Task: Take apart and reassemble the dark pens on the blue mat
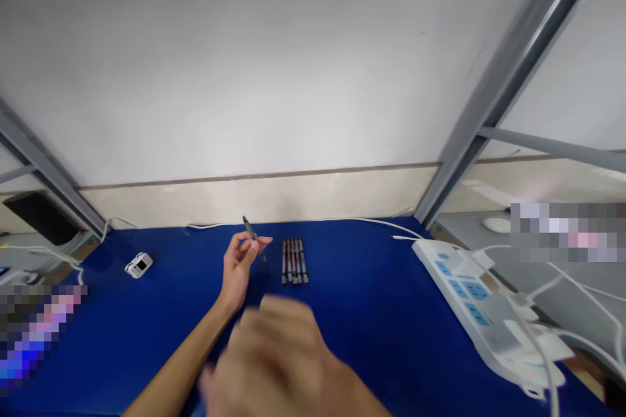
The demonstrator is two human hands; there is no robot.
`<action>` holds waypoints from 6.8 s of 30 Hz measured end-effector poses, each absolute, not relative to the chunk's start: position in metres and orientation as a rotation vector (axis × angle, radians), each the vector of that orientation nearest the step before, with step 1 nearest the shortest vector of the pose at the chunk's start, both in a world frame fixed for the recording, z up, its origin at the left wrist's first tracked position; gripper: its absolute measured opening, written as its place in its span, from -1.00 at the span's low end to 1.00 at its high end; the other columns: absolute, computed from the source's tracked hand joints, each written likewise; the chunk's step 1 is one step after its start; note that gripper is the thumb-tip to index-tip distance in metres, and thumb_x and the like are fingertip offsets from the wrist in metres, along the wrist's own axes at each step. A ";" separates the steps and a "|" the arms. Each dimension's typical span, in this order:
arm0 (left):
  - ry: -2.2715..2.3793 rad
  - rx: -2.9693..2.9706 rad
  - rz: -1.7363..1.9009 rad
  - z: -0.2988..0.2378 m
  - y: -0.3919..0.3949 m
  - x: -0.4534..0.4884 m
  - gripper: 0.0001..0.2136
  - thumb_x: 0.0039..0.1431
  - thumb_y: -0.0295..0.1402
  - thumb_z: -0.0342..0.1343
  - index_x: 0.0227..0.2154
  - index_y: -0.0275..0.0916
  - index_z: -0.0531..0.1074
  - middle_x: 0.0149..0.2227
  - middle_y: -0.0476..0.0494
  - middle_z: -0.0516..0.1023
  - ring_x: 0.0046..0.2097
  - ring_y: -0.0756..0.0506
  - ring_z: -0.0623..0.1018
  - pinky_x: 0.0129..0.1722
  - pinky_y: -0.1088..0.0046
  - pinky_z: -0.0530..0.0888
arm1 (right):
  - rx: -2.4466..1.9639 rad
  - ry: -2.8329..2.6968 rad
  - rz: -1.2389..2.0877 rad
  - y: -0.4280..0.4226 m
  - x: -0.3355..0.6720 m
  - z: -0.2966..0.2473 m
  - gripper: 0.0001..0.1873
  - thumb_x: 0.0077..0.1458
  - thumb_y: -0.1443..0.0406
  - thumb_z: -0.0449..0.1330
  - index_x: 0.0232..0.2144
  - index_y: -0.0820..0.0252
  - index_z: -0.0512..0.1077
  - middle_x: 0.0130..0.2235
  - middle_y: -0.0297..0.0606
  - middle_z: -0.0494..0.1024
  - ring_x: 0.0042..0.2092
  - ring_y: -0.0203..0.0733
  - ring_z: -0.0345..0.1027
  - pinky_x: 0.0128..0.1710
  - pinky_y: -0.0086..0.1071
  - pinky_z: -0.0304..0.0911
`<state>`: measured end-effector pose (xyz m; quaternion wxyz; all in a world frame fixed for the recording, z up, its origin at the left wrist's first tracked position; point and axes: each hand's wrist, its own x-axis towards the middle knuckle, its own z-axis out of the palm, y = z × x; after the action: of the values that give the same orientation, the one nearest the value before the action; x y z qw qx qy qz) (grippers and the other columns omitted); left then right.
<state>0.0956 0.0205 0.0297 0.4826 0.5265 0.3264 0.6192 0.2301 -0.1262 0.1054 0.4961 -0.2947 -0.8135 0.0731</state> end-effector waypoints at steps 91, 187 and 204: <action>0.920 1.249 1.384 0.012 0.038 0.091 -0.72 0.13 -0.10 0.36 -0.31 -0.24 0.60 -0.26 -0.19 0.66 -0.30 -0.09 0.59 -0.25 0.37 0.52 | -1.283 -2.280 0.077 0.029 0.289 0.020 -0.83 0.49 0.25 -0.05 -0.11 0.16 0.30 -0.27 -0.22 0.53 -0.34 -0.14 0.46 -0.40 -0.37 0.19; 0.849 1.215 1.379 0.012 0.035 0.089 -0.55 0.14 -0.14 0.37 0.07 -0.14 0.54 0.00 -0.23 0.64 0.06 -0.22 0.59 0.11 0.23 0.47 | -1.093 -2.113 0.209 0.028 0.289 0.025 -0.89 0.46 0.23 0.04 -0.13 0.07 0.35 -0.20 -0.25 0.52 -0.25 -0.15 0.47 -0.26 -0.34 0.30; 0.776 1.158 1.398 0.012 0.038 0.087 -0.48 0.09 -0.21 0.40 0.12 -0.12 0.49 0.09 -0.27 0.62 0.15 -0.25 0.57 0.19 0.16 0.43 | -1.143 -2.131 0.067 0.029 0.290 0.023 -0.89 0.45 0.21 0.07 -0.15 0.07 0.36 -0.22 -0.27 0.56 -0.33 -0.19 0.48 -0.34 -0.37 0.25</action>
<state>0.0874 0.0375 0.0121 0.5513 0.4894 0.3279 0.5908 0.2902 0.0294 0.0229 0.3536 -0.4420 -0.8240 0.0261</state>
